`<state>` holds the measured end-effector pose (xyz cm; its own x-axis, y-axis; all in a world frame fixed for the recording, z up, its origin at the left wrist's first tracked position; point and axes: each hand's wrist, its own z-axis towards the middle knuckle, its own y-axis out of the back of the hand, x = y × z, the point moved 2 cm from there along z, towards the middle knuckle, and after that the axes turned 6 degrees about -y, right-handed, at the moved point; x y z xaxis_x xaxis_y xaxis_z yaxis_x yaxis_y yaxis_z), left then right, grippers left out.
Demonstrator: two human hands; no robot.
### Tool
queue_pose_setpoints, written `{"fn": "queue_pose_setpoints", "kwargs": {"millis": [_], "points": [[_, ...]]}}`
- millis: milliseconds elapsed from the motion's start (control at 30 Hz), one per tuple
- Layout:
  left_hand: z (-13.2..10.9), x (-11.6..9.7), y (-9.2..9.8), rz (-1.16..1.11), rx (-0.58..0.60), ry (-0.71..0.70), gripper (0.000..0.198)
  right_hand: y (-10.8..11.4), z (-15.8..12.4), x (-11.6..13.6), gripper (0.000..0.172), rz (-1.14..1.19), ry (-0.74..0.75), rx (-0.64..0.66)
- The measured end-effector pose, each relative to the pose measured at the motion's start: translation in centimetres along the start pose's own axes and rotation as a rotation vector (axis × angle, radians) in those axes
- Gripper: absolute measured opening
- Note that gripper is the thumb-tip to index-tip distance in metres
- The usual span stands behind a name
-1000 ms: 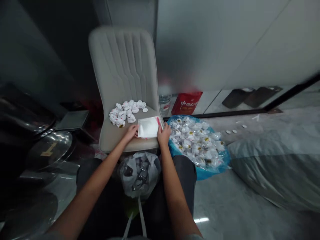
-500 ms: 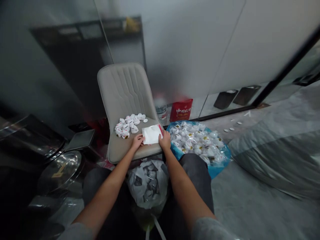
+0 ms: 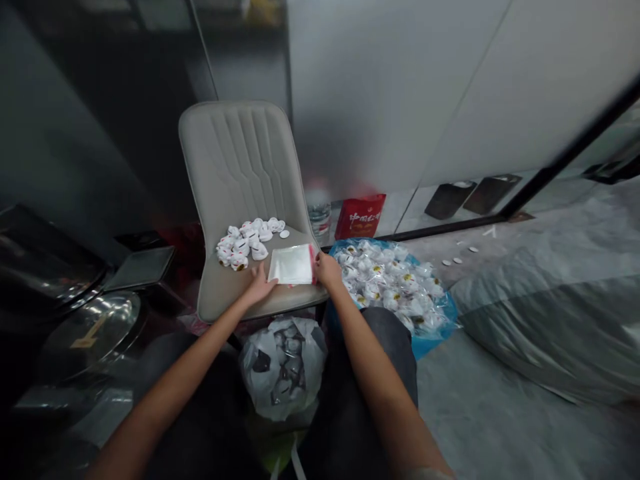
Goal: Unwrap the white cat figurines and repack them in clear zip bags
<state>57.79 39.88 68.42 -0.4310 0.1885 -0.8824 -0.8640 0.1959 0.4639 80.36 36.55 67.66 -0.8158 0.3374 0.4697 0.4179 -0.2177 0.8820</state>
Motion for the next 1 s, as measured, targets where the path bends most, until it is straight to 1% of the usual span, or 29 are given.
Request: {"fn": "queue_pose_setpoints", "kwargs": {"millis": [67, 100, 167, 233, 300, 367, 500, 633, 700, 767, 833, 900, 1000], "points": [[-1.2, -0.5, 0.1, 0.127, 0.025, -0.081, 0.074, 0.7, 0.7, -0.4, 0.020, -0.014, 0.051, 0.049], [-1.7, -0.6, 0.0, 0.174, 0.050, -0.080, 0.072, 0.9, 1.1, -0.5, 0.019, -0.021, 0.066, 0.072], [-2.4, -0.7, -0.3, 0.256, 0.116, -0.019, 0.063, 0.9, 1.8, -0.8, 0.020, -0.041, 0.087, 0.115], [-2.6, -0.8, -0.7, 0.328, 0.180, 0.028, 0.050, 0.9, 2.4, -0.8, 0.024, -0.068, 0.110, 0.146], [-2.4, -0.9, -1.0, 0.361, 0.223, 0.014, 0.038, 0.9, 2.8, -0.8, 0.026, -0.088, 0.137, 0.169], [-1.9, -1.0, -1.2, 0.351, 0.243, -0.006, 0.030, 1.0, 3.0, -0.7, 0.027, -0.092, 0.141, 0.180], [-1.5, -1.3, -1.0, 0.362, 0.278, -0.026, 0.029, 1.3, 2.8, -0.5, 0.030, -0.130, 0.125, 0.196], [-1.9, -1.6, -0.8, 0.407, 0.321, -0.056, 0.034, 1.8, 2.0, -0.5, 0.032, -0.164, 0.094, 0.221], [-2.1, -1.7, -0.8, 0.421, 0.325, -0.070, 0.035, 2.3, 1.8, -0.6, 0.031, -0.139, 0.062, 0.180], [-2.2, -1.9, -0.7, 0.404, 0.330, -0.087, 0.035, 2.9, 1.6, -0.6, 0.030, -0.082, 0.040, 0.093], [-2.0, -2.0, -0.5, 0.336, 0.318, -0.084, 0.035, 3.6, 1.3, -0.4, 0.027, 0.017, 0.065, -0.004], [-1.7, -2.3, -0.3, 0.200, 0.293, -0.036, 0.035, 4.1, 0.9, 0.2, 0.024, 0.156, 0.159, -0.090], [-1.5, -2.9, 0.0, -0.107, 0.262, 0.111, 0.036, 4.1, -0.5, 1.9, 0.021, 0.372, 0.411, -0.191]]}}
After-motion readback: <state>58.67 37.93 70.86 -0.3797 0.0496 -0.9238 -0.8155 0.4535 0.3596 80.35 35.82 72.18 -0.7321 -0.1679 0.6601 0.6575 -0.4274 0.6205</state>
